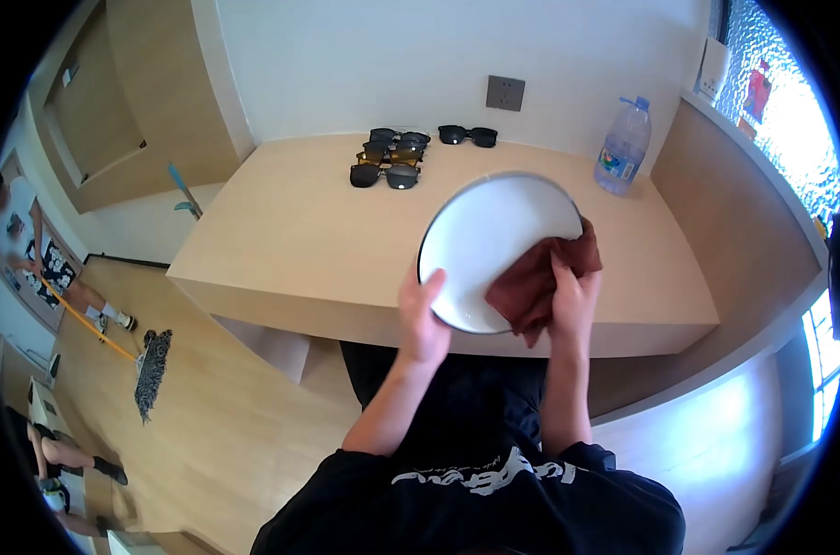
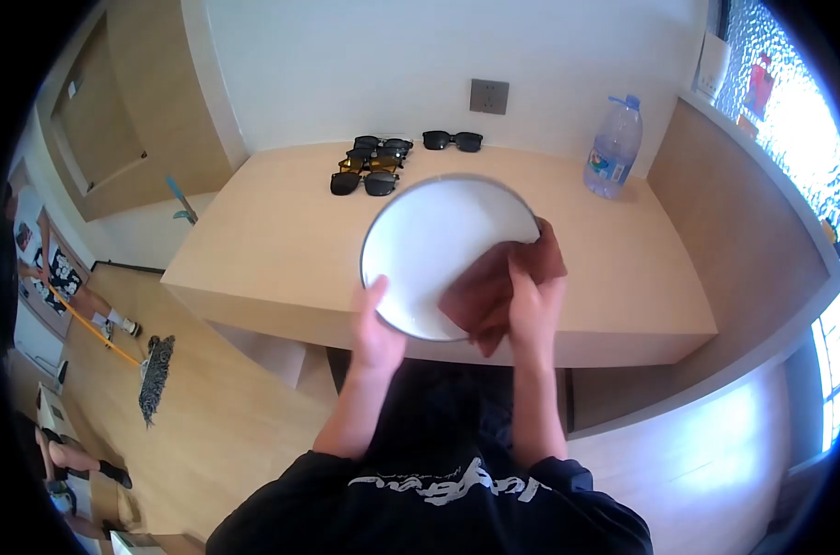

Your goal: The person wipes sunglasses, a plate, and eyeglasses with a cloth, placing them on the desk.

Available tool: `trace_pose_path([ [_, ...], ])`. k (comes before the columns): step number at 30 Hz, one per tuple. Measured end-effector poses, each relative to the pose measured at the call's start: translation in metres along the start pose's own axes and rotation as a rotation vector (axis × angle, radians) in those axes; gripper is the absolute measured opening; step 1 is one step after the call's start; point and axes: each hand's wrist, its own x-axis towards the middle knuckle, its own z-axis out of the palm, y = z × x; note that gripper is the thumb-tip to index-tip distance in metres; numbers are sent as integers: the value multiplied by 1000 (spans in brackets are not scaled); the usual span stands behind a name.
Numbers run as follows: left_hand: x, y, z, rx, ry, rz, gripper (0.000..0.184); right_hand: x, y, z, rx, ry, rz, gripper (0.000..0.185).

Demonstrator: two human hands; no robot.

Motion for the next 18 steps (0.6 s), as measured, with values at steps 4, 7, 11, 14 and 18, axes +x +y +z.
trace_pose_path([
  [4, 7, -3, 6, 39, 131, -4, 36, -8, -9, 10, -81, 1, -17, 38],
  [7, 13, -24, 22, 25, 327, 53, 36, -35, 22, 29, 170, 282, 51, 39],
  [11, 14, -37, 24, 40, 190, 45, 41, 3, 21, -2, -422, -18, -64, 29],
  [14, 24, -36, 25, 268, -79, 123, 62, 55, 30, -25, -654, -141, -93, 30],
  [18, 59, -23, 24, 346, -353, -81, 72, 134, 49, -48, -651, -202, 35, 32],
])
